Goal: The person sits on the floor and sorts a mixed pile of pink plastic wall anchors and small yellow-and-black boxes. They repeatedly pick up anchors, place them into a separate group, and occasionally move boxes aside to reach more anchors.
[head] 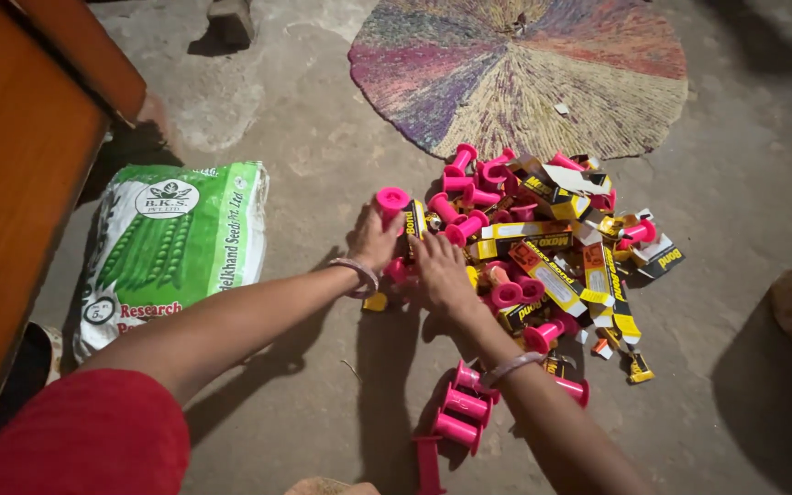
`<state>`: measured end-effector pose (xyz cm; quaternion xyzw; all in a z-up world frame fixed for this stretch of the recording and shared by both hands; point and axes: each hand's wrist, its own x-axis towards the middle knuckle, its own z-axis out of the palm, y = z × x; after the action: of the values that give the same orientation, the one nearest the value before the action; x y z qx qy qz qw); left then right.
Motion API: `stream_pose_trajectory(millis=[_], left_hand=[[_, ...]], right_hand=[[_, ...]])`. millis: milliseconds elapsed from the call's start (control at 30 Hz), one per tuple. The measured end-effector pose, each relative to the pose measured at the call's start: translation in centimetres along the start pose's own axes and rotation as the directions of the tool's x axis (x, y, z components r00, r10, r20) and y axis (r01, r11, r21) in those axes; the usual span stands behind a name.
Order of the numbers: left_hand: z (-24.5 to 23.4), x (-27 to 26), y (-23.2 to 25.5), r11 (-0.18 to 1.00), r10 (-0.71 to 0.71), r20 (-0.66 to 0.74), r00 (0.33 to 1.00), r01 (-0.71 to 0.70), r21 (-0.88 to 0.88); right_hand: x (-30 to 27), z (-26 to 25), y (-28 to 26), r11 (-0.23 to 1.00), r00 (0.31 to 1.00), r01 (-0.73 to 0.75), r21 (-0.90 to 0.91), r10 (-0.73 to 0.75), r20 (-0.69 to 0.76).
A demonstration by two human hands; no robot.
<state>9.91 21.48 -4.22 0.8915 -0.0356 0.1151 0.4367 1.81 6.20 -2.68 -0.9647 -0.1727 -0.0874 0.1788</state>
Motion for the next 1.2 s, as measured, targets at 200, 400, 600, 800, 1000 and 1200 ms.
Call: stream_pose_trajectory(millis=[200, 400, 600, 800, 1000, 1200], left_hand=[[2.4, 0.3, -5.8, 0.965, -0.21, 0.057, 0.976, 0.216, -0.15], [9.6, 0.8, -7.0, 0.852, -0.082, 0.095, 0.992, 0.119, -0.509], [9.6, 0.7, -3.0, 0.807, -0.192, 0.482, 0.855, 0.417, -0.419], [8.3, 0.6, -5.5, 0.775, 0.189, 0.418, 0.889, 0.126, -0.619], [0.9, 0.5, -7.6, 0.943, -0.325, 0.267, 0.907, 0.333, 0.018], [2.5, -3.6, -9.8, 0.77, -0.592, 0.358, 0.722, 0.638, -0.014]], right_hand=[[-0.2, 0.6, -1.8, 0.961, 0.98, 0.084, -0.264, -0.031, 0.198], [-0.4, 3.0, 2.5, 0.942, 0.996, -0.004, -0.335, 0.035, 0.086], [-1.7, 1.0, 4.9, 0.94, 0.981, -0.14, -0.311, 0.174, 0.085], [-2.5, 0.3, 4.2, 0.888, 0.96, -0.27, -0.373, 0.218, -0.176], [-3.2, -2.2, 0.4, 0.958, 0.985, -0.111, -0.263, 0.072, -0.155], [-3.7, -0.1, -1.5, 0.956, 0.983, 0.166, -0.243, -0.142, 0.116]])
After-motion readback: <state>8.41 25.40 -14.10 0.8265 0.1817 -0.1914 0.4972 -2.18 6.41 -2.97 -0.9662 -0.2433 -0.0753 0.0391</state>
